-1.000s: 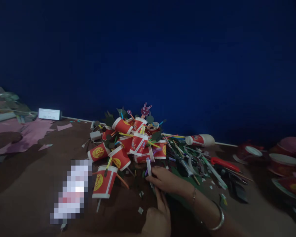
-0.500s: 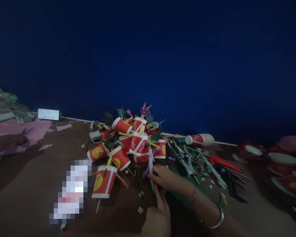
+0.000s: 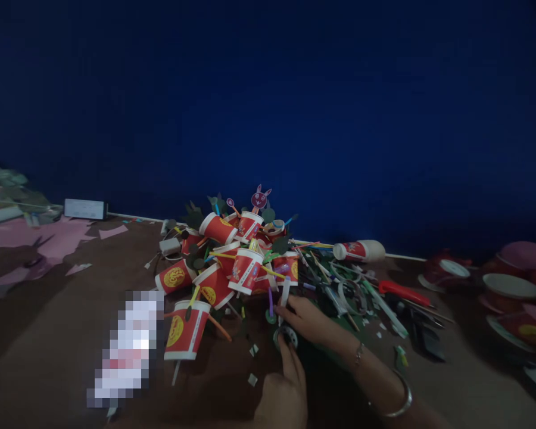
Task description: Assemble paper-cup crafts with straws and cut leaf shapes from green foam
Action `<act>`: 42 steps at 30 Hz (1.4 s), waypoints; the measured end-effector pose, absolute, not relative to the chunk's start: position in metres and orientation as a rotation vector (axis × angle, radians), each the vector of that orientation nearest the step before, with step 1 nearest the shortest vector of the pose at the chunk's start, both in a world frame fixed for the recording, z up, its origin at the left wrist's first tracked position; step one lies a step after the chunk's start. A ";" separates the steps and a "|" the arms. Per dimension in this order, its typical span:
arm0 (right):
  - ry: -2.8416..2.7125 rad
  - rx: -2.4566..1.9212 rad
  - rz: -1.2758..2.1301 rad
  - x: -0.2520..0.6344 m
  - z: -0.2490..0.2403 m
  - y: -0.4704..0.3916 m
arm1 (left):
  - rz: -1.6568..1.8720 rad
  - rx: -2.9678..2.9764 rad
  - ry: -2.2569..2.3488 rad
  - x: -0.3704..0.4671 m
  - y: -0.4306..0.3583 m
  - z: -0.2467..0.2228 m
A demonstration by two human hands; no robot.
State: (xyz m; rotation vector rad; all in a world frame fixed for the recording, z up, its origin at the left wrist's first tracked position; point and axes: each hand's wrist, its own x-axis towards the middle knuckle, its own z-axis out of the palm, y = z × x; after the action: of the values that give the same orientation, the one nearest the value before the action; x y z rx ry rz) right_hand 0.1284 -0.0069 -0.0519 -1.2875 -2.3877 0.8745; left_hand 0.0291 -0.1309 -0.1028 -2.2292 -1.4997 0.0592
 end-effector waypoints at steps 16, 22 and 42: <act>-2.016 -1.430 0.825 0.152 -0.068 -0.030 | 0.092 -2.238 -1.467 0.025 -0.130 -0.098; -1.857 -1.496 0.810 0.157 -0.073 -0.046 | 0.088 -2.281 -1.479 0.023 -0.129 -0.089; -1.747 -1.545 0.873 0.161 -0.065 -0.087 | 0.352 -2.666 -1.030 0.012 -0.097 -0.047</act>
State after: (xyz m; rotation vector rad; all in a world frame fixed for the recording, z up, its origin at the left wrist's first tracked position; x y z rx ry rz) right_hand 0.1605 -0.0871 -0.0652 -1.5455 -1.7474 0.8726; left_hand 0.0115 -0.0965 -0.0475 -2.6660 -1.0297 0.3520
